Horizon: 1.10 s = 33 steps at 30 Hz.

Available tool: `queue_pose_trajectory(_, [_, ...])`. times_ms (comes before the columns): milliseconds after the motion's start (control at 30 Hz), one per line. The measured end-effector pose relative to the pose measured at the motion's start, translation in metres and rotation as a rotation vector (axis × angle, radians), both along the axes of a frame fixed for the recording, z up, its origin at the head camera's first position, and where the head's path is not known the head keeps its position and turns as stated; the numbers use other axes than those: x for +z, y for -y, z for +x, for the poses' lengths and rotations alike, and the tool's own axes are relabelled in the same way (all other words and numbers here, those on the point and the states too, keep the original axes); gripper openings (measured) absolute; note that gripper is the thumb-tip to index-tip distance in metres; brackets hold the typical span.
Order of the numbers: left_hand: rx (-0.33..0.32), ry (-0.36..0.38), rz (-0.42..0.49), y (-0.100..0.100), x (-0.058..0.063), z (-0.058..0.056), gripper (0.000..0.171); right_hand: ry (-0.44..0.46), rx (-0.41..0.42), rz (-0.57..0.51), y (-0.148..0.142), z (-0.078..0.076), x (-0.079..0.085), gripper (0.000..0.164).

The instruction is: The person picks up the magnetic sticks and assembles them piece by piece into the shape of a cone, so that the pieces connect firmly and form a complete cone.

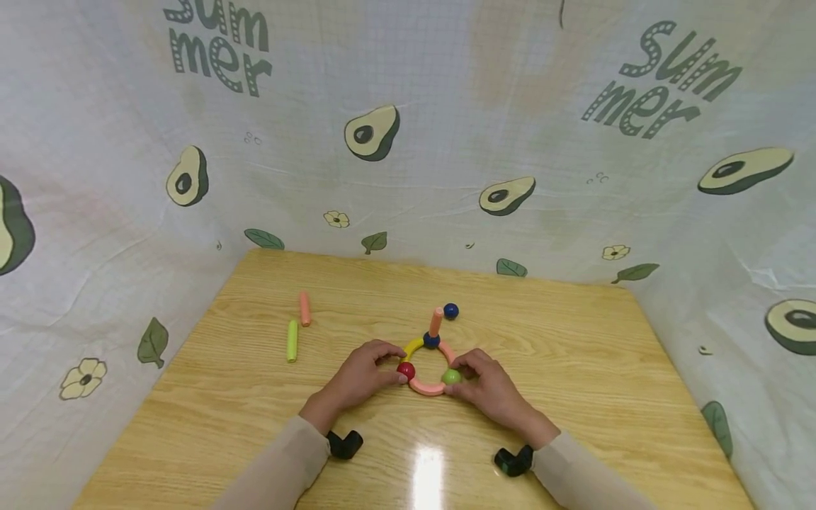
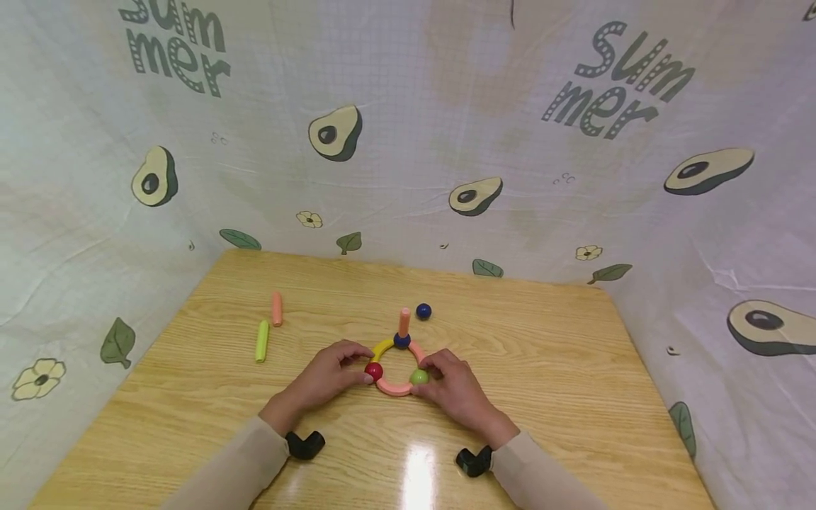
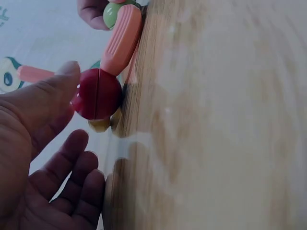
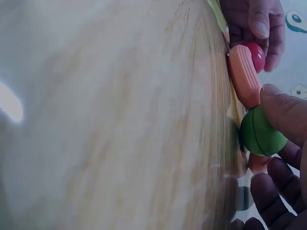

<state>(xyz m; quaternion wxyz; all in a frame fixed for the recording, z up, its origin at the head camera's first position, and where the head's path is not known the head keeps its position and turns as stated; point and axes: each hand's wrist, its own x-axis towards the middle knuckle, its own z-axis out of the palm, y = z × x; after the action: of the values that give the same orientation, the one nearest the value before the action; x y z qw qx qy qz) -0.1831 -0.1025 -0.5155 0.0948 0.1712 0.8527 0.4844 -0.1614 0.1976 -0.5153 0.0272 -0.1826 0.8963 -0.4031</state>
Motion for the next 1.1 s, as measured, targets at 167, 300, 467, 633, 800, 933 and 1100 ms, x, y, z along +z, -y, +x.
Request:
queue_pose_trajectory(167, [-0.017,-0.022,-0.027,-0.002,-0.002,-0.001,0.032,0.018,0.059,-0.004,-0.002,0.003,0.002,0.040])
queue_pose_trajectory(300, [-0.019,-0.023,-0.024,-0.002,-0.002,-0.001,0.029,0.014,0.108,0.005,-0.004,0.005,0.003,0.038])
queue_pose_trajectory(467, [-0.026,-0.005,-0.012,-0.001,-0.002,-0.001,0.030,0.035,0.144,-0.024,-0.006,0.006,0.001,0.033])
queue_pose_trajectory(633, [-0.002,0.018,-0.025,0.000,0.000,0.001,0.034,0.042,0.159,-0.047,-0.006,0.006,-0.001,0.034])
queue_pose_trajectory(800, [0.118,-0.029,-0.019,0.008,0.006,0.003,0.027,0.041,0.165,-0.052,-0.005,0.007,0.000,0.035])
queue_pose_trajectory(933, [0.243,-0.098,-0.029,0.028,0.014,0.004,0.023,0.029,0.168,-0.051,-0.004,0.007,0.000,0.035])
queue_pose_trajectory(1100, [0.396,-0.108,-0.016,0.068,0.022,0.003,0.026,0.029,0.169,-0.052,-0.004,0.007,0.000,0.036])
